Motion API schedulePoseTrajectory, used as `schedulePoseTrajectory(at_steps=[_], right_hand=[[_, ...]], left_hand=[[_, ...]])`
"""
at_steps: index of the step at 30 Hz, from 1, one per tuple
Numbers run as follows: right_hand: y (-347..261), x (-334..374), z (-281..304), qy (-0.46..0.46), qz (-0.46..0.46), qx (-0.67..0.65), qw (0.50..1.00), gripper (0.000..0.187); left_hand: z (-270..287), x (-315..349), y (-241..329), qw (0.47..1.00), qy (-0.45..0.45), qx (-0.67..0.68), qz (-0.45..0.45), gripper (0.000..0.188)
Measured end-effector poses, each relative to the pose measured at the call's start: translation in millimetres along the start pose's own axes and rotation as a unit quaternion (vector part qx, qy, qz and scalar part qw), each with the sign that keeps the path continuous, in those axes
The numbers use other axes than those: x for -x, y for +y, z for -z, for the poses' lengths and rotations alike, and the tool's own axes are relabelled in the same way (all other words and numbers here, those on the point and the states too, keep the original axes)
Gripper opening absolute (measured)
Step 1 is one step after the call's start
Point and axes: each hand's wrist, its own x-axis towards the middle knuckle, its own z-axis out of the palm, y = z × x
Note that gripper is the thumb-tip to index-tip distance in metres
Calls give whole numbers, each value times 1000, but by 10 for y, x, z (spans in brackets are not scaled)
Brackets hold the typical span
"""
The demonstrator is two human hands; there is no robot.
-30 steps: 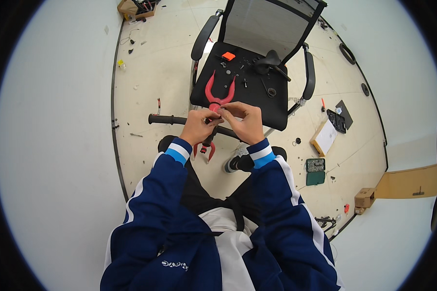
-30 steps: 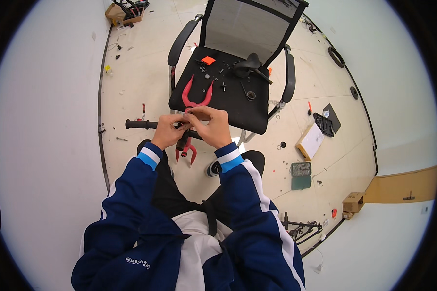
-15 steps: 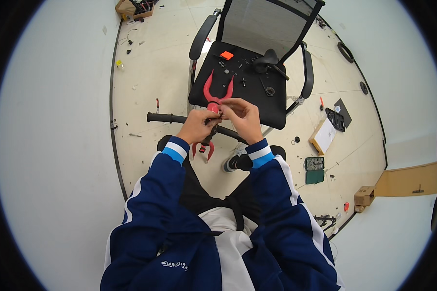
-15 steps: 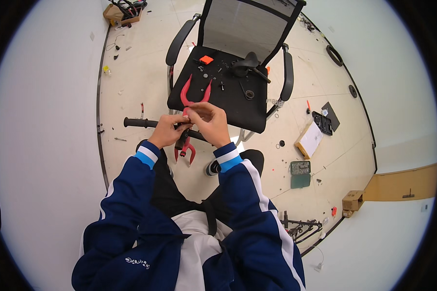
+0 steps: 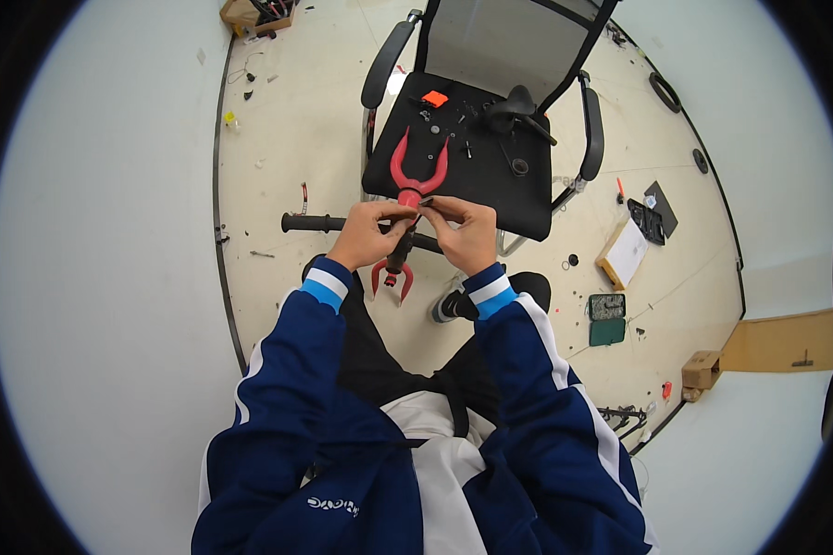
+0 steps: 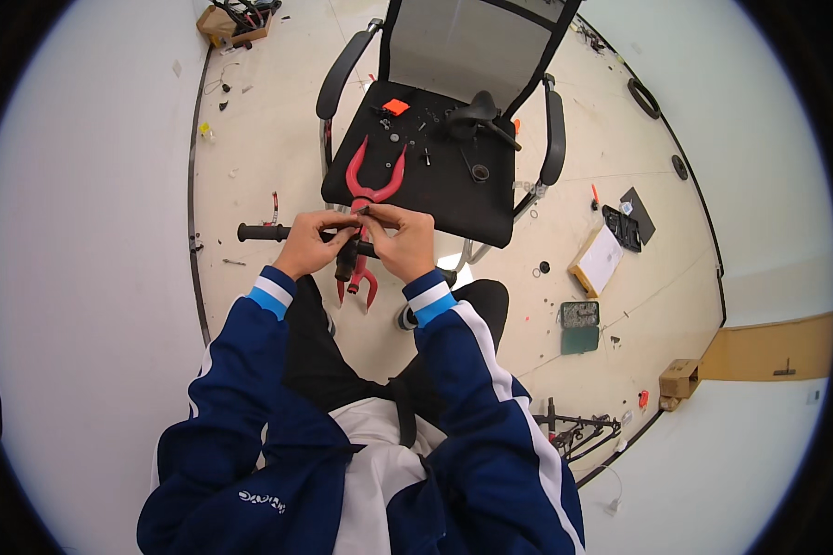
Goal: The person sits on the floor and assembles a bicycle handlebar using a red clamp and various small parts. They insert and tighten components, adjust the handlebar position, and secure the assembly.
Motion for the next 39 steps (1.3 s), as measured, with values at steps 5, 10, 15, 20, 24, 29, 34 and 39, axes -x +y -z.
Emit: schedulePoseTrajectory(at_steps=[5, 10, 15, 20, 24, 29, 34, 39], right_hand=[[-63, -20, -2, -15, 0, 1, 1000, 16], [-155, -164, 137, -107, 21, 2, 994, 19], [-180, -209, 134, -99, 41, 17, 994, 24], [-221, -186, 10, -18, 59, 67, 996, 27], [-240, -186, -39, 21, 29, 102, 994, 28], [-268, -188, -47, 58, -45, 66, 995, 24], [-177, -233, -16, 71, -103, -23, 992, 24], [-177, -261, 81, -12, -151, -110, 982, 23]], left_hand=[[-75, -36, 43, 999, 16, -34, -4, 19], [-93, -22, 75, 999, 23, -44, -11, 16], [-131, -34, 75, 1000, 23, -6, -11, 16], [-108, -27, 75, 999, -3, -31, 12, 20], [-110, -32, 95, 999, -5, -32, 8, 17], [-132, -43, 53, 999, -21, -34, -15, 19], [-179, -57, -20, 998, -20, -53, -35, 16], [-139, -47, 14, 998, -20, -48, -29, 17]])
